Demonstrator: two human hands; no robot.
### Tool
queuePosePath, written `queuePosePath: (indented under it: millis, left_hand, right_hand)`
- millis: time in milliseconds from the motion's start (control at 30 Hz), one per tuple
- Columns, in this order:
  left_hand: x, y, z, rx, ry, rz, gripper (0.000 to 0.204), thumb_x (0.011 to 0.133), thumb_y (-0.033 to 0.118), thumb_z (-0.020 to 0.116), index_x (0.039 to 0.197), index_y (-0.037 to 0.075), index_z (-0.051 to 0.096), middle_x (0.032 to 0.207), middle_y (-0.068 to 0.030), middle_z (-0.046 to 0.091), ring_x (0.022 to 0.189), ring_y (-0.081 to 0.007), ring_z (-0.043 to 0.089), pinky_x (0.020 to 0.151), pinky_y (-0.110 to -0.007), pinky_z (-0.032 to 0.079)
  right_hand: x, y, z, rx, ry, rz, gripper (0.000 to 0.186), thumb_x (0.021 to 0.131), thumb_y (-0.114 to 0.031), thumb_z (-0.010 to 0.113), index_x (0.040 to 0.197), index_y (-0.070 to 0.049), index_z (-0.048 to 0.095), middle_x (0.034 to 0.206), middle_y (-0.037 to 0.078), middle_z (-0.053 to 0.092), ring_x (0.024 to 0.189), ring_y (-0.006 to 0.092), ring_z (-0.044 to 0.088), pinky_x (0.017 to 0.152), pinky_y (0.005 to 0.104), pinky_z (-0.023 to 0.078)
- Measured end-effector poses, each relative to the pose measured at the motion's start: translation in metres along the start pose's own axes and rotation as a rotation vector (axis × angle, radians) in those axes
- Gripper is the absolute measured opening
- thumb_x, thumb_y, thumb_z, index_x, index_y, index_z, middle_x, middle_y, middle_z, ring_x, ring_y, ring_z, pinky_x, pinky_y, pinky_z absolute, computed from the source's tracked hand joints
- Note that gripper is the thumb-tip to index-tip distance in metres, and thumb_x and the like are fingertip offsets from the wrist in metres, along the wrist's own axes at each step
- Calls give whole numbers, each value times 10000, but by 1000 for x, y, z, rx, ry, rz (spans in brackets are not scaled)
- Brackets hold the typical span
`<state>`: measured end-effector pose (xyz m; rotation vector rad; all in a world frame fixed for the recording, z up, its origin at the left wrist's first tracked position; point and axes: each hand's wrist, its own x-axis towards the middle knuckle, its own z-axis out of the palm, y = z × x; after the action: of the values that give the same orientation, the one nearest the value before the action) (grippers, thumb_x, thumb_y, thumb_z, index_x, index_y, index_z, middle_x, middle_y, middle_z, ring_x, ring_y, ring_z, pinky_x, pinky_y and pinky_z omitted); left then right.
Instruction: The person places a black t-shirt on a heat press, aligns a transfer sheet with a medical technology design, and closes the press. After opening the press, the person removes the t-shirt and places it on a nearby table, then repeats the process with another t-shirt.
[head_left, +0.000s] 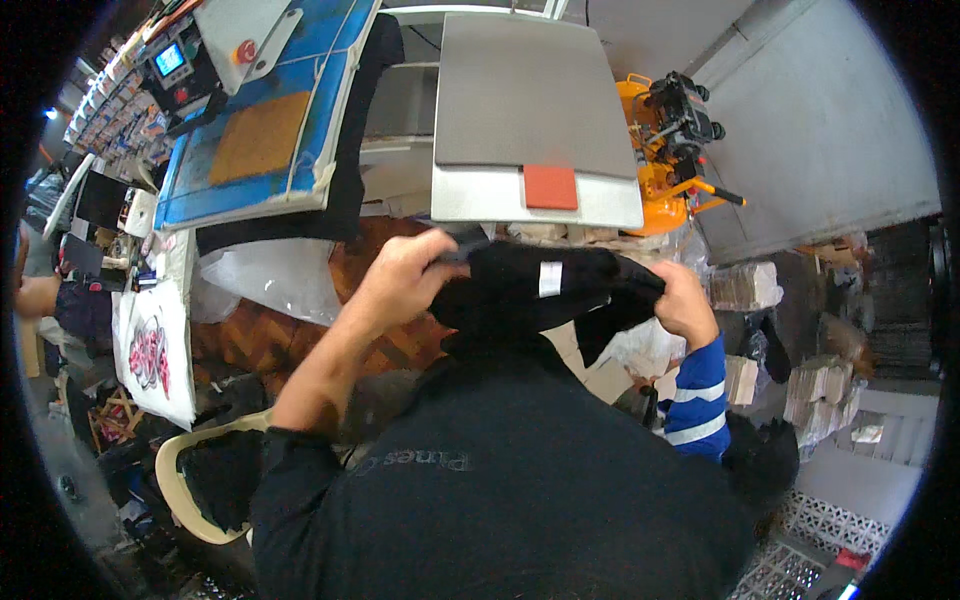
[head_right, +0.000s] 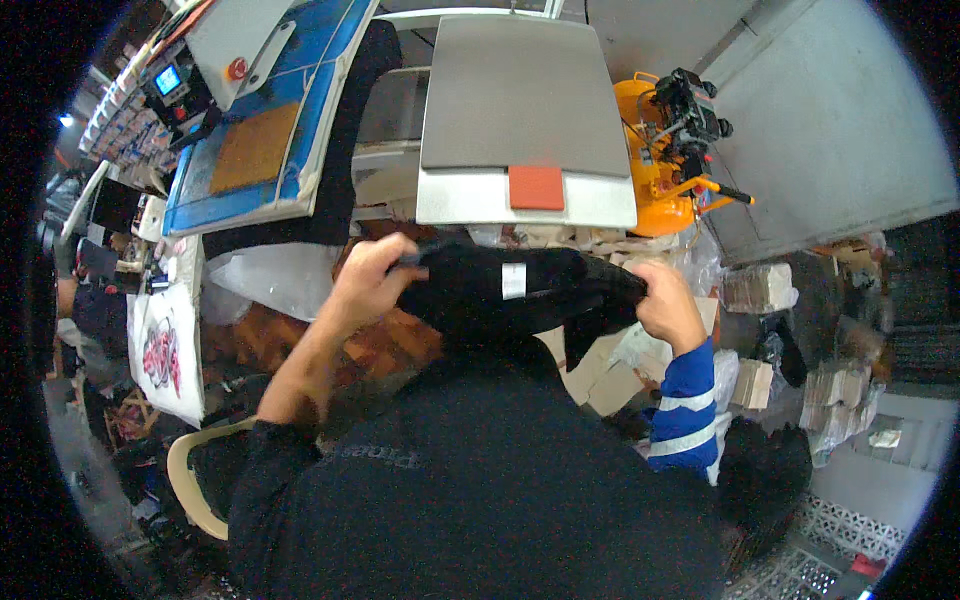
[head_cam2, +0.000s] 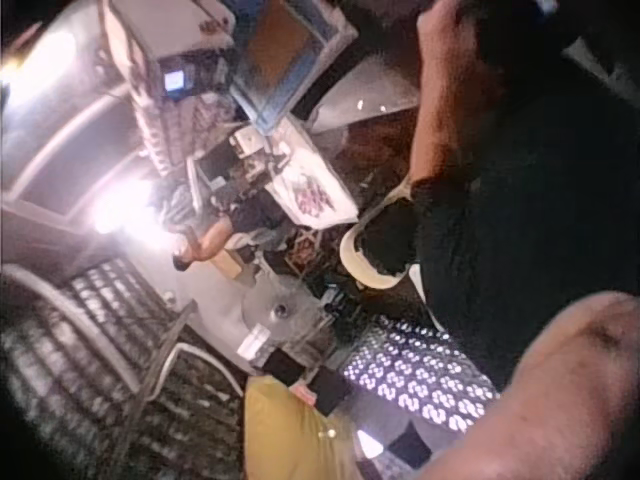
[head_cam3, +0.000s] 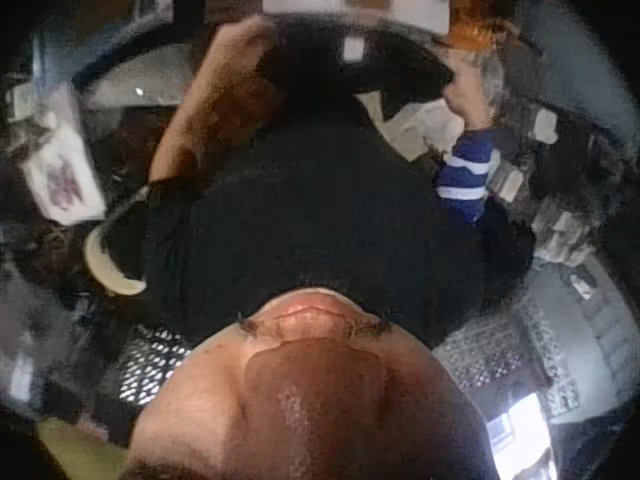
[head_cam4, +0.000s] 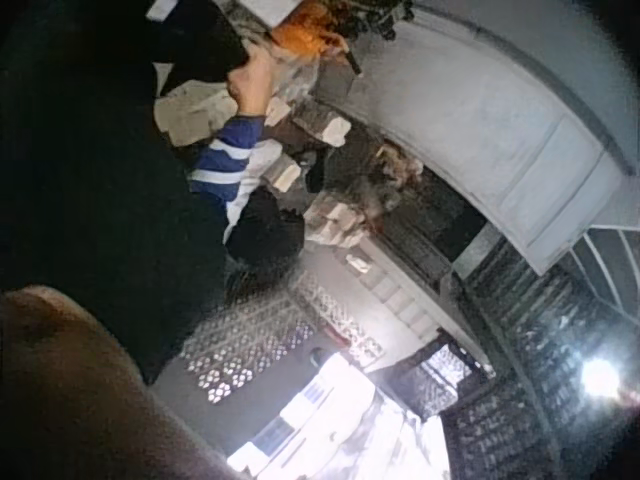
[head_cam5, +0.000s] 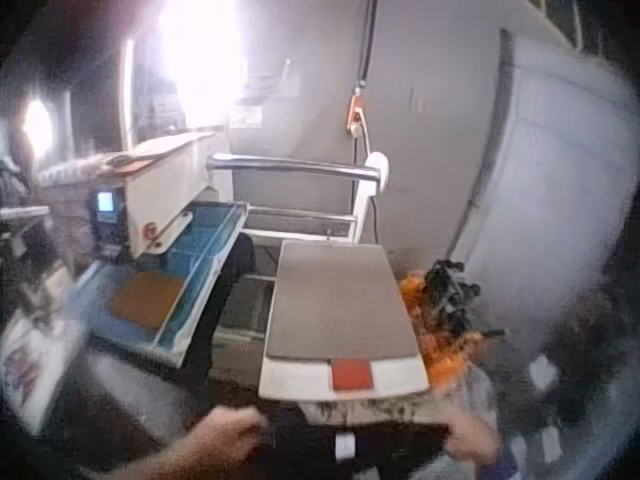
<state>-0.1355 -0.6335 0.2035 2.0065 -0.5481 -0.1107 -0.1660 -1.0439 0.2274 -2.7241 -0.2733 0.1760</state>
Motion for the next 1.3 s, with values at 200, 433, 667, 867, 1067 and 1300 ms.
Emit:
queuePosePath:
  millis: [200, 433, 667, 867, 1067, 1300]
  left_hand:
    - [30, 28, -57, 891, -193, -103, 145, 674, 70, 686, 817, 52, 683, 785, -103, 629, 793, -341, 645, 734, -428, 496]
    - [148, 38, -114, 327, 855, -58, 109, 878, 32, 708, 958, -41, 721, 960, -125, 720, 920, -187, 675, 842, -308, 515]
    - [354, -13, -197, 629, 722, -86, 270, 943, 257, 712, 1027, 4, 757, 952, -177, 751, 878, -243, 723, 811, -323, 529]
    - [475, -148, -194, 810, 631, -440, 227, 896, 327, 718, 1051, 183, 802, 1070, -216, 735, 1034, -380, 704, 928, -441, 542]
    - [522, -241, -135, -210, 813, -708, 247, 1020, 125, 556, 1064, -116, 580, 920, -248, 709, 739, -324, 756, 602, -401, 660]
    - [529, -240, -98, -309, 719, -267, 710, 938, 33, 662, 1566, 73, 332, 1446, -295, 525, 1261, -333, 595, 1008, -378, 519]
  right_hand:
    - [16, 89, -33, 506, 42, 217, 416, 695, 65, 524, 1035, 4, 756, 927, 153, 750, 897, 264, 709, 831, 341, 533]
    - [122, 116, -149, 344, 718, 121, 244, 868, 53, 508, 1039, 15, 676, 960, 97, 700, 956, 178, 652, 900, 309, 494]
    - [352, 157, -216, 106, 641, 25, 292, 963, -237, 618, 1047, 31, 697, 1008, 204, 719, 943, 350, 689, 844, 375, 520]
    - [526, 197, -138, -296, 496, 355, 341, 921, -355, 600, 1034, -86, 778, 1046, 193, 745, 1068, 398, 683, 913, 494, 546]
    - [602, 246, -23, 137, 438, 656, 354, 926, -353, 637, 1107, -72, 752, 1149, 174, 735, 1112, 359, 681, 964, 449, 533]
    - [594, 200, -18, 293, 523, -27, 501, 891, -273, 710, 1334, -56, 623, 1286, 197, 675, 1201, 375, 633, 1040, 435, 493]
